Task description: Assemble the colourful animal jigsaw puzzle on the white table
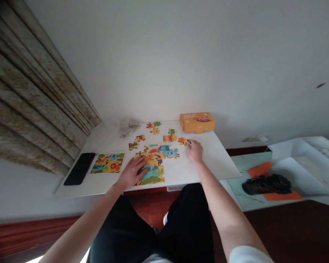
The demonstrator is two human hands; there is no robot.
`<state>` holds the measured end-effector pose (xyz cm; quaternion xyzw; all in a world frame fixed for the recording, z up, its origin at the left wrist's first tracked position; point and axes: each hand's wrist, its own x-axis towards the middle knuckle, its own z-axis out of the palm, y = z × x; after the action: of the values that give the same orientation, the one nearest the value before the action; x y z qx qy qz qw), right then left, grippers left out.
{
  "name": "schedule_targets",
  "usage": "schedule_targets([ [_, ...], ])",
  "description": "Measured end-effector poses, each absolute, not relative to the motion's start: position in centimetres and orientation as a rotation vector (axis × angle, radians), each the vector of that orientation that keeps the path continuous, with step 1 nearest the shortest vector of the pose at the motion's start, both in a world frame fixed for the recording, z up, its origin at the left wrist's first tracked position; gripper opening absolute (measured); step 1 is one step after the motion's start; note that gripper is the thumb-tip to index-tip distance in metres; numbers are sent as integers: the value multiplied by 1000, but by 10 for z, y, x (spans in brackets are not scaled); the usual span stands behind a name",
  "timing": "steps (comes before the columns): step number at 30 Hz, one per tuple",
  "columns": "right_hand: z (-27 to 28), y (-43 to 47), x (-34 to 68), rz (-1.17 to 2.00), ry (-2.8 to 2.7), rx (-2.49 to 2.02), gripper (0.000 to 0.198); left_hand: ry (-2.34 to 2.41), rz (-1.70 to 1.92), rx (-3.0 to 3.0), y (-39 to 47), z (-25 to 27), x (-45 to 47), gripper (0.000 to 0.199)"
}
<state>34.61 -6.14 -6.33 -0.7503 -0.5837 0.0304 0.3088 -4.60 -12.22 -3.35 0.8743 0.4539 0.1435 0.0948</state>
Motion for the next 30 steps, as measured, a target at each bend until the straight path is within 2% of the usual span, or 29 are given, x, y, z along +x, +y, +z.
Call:
schedule_targets([
  [7,-73,-45,365,17,-1411,-2079,51,1352,401,2587,-123,-33,-49,43],
  [11,-78,-42,372,21,-1356,-1957,55,1341,407,2578,-124,-31,-54,42],
  [18,-71,-54,368,-52,-1368,-1859,47,1372,443,2580,-130,-30,-63,40],
  [23,-55,-66,342,-131,-1690,-1858,33,1431,539,2577,-128,-22,-33,38],
  [30,-53,-61,331,-46,-1840,-1969,37,1102,251,2725,-109,-21,37,48],
])
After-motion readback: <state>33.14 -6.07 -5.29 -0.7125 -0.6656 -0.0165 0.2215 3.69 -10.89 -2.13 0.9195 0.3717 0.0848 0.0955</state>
